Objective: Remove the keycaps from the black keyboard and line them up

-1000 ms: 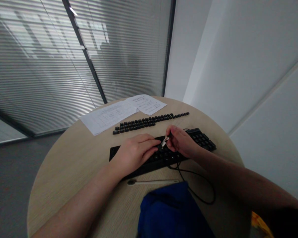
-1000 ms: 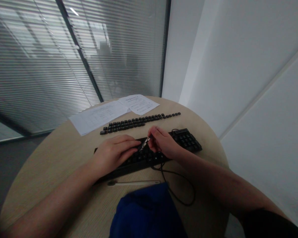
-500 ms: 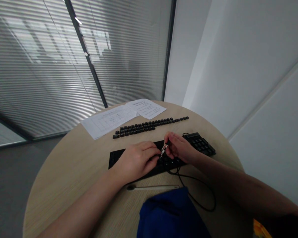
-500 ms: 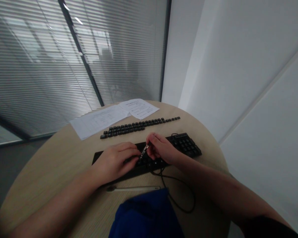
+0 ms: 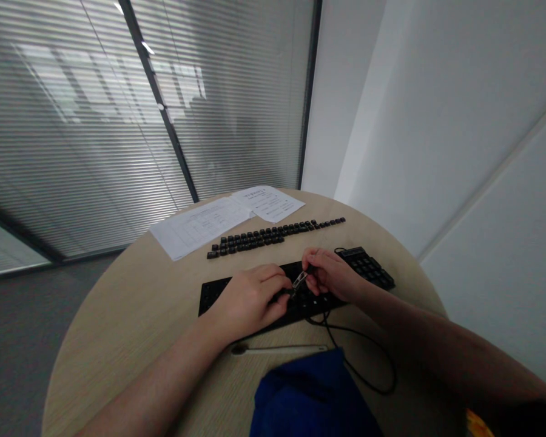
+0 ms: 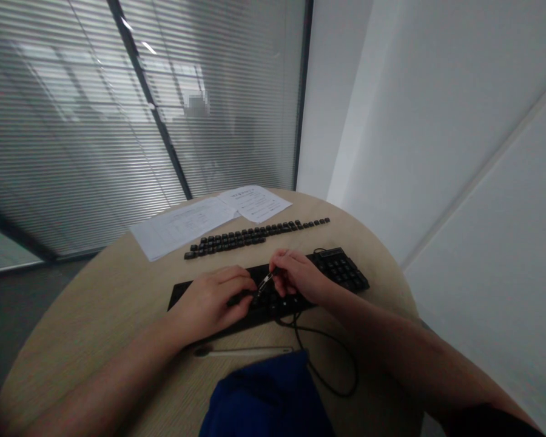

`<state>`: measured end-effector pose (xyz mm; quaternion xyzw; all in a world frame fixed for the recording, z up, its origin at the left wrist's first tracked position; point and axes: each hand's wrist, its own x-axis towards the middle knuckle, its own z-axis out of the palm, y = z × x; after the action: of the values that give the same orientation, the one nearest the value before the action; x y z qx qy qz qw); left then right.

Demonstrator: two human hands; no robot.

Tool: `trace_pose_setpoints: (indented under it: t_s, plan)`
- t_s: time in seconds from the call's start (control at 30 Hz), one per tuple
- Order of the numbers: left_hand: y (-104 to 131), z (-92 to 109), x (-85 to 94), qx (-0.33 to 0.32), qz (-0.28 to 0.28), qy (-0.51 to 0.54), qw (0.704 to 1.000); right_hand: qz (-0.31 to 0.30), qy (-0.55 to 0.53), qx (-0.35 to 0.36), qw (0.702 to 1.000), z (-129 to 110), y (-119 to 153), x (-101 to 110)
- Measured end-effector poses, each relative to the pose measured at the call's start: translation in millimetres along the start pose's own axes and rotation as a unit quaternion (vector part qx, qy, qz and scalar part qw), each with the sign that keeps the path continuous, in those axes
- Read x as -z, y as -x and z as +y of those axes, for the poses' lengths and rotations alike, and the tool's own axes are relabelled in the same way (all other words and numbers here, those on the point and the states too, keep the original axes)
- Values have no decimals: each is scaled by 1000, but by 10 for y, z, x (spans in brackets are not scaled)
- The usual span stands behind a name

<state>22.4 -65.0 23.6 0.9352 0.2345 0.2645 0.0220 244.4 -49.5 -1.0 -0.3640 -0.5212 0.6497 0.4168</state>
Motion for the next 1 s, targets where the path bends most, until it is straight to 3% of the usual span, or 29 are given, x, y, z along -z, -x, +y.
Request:
trace_pose_setpoints:
  t_s: [0.33, 0.53, 0.77, 0.87, 1.0]
  plan:
    - [-1, -10, -11, -3, -11, -4, 1000, -4, 14, -35, 999, 15, -2, 9]
    - [49, -147, 144, 34, 39, -27, 998, -5, 28, -57, 998, 10, -22, 108]
    - [46, -156, 150, 23, 74, -50, 996, 5, 90, 100, 991, -78, 33, 184]
    - [43, -114, 96, 1, 100, -60, 993, 16, 109, 104, 988, -141, 83, 138]
    - [38, -38, 66, -36, 138, -83, 986, 22, 242, 117, 963, -199, 162, 33]
